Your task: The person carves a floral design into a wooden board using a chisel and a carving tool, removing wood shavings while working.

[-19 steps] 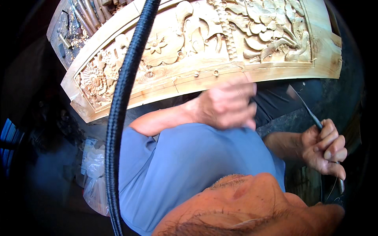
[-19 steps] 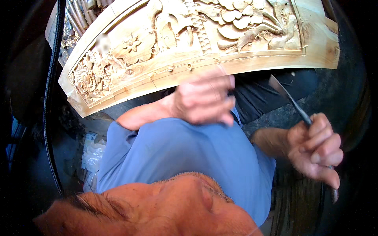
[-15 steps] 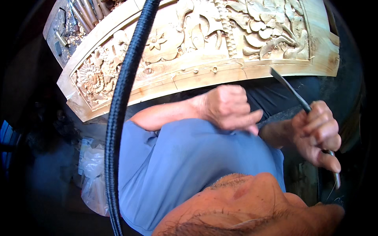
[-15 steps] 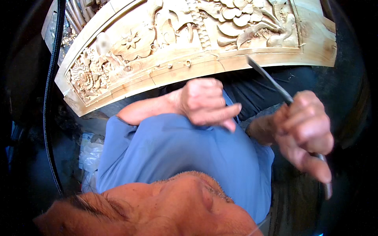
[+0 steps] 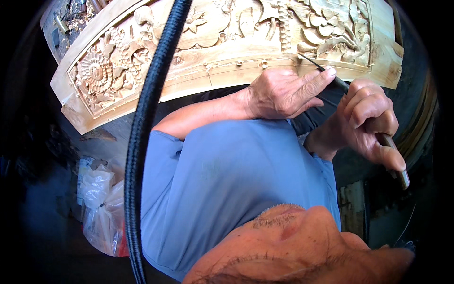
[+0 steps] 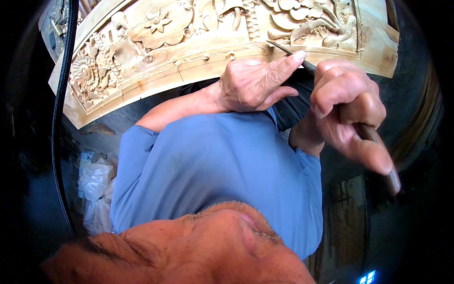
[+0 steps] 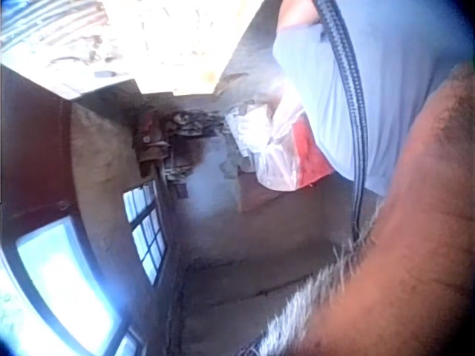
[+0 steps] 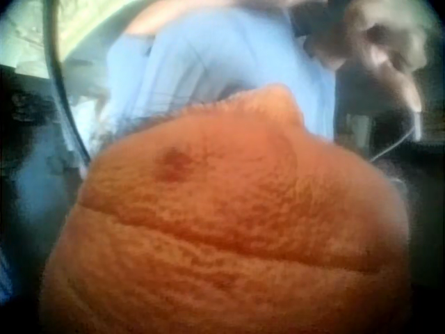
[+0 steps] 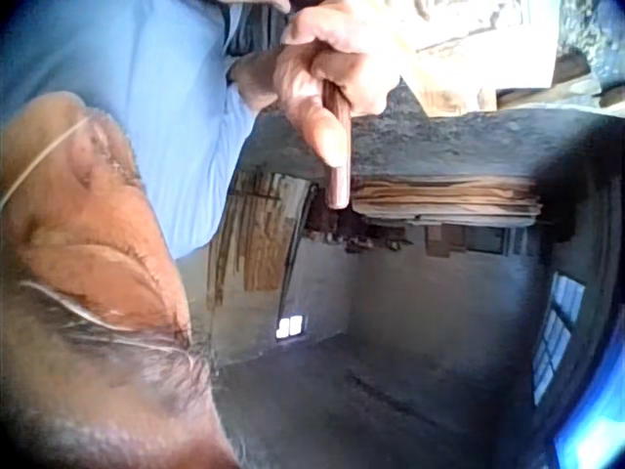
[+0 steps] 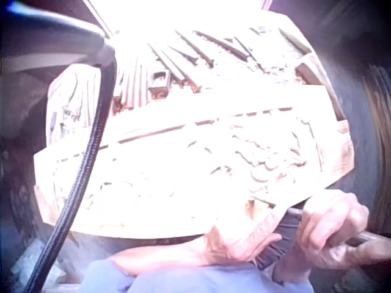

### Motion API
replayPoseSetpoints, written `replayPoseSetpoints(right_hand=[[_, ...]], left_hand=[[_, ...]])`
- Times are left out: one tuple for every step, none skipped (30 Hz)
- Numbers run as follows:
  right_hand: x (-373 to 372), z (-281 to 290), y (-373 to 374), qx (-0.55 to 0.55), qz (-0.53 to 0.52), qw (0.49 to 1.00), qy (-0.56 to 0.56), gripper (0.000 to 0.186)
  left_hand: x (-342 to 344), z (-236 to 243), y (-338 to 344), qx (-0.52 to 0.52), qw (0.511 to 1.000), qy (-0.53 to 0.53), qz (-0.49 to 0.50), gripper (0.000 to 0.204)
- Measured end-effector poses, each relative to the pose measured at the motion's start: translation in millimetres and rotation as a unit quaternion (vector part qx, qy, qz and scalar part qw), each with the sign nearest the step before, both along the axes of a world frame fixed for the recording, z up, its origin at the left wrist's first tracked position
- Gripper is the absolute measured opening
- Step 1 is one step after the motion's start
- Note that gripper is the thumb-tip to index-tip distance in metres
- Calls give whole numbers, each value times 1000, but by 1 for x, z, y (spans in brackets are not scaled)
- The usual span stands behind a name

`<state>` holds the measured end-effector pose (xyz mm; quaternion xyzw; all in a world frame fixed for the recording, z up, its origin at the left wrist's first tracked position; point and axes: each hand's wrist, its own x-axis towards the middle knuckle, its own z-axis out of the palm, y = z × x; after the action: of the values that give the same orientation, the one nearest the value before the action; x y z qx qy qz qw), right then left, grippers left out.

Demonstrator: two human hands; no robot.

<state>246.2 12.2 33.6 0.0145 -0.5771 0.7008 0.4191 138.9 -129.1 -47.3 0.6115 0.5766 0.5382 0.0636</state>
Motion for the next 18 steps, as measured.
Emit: replayPoseSetpoints(right_hand=[[0,-1,1,1,3,1000,-3,81],[0,-2,2,3,5,1000,-6,81],[0,-3,3,2,5,1000,-9,82],[-1,-2,2,-1,6,1000,-15,82],[-2,-2,1,-5,4,1000,-20,82],[-4,-1,0,-8,4,1000,-24,82],[-4,-1,0,-9,4,1000,-24,82],[-4,-1,0,-9,6,1000,-23,82],[-4,-1,1,-8,9,1000,-22,82],[-4,-1,1,-8,11,1000,-21,82],[-2,-1,2,-7,13,1000,-22,82],[-2,-1,3,-6,15,1000,-25,82],[-1,-1,3,-4,16,999,-29,82],[0,-1,4,-1,17,999,-36,82],[0,-1,3,-6,10,999,-40,82],[-1,0,1,-11,5,999,-44,82],[-2,0,-2,-23,-8,999,-46,82],[-2,0,-3,-27,-10,999,-42,82]], left_hand=[[0,0,0,5,1000,0,6,79],[0,0,0,3,1000,-1,7,79],[0,1,-1,1,1000,-3,7,79],[0,2,-2,-3,1000,-7,8,79],[-1,3,-3,2,1000,-15,12,79],[-1,3,-3,6,1000,-23,16,79],[-1,3,-2,12,999,-26,22,79],[0,3,-2,10,999,-24,23,79],[1,2,-3,9,999,-23,24,79],[1,2,-3,7,999,-22,25,79],[1,3,-3,6,999,-18,26,78],[0,3,-3,5,1000,-14,28,78],[0,4,-4,4,1000,-11,27,78],[0,3,-3,6,999,-16,28,78],[1,3,-3,7,999,-20,29,78],[1,2,-3,9,999,-24,30,79],[1,3,-3,6,999,-23,28,79],[0,3,-4,3,999,-21,26,79]])
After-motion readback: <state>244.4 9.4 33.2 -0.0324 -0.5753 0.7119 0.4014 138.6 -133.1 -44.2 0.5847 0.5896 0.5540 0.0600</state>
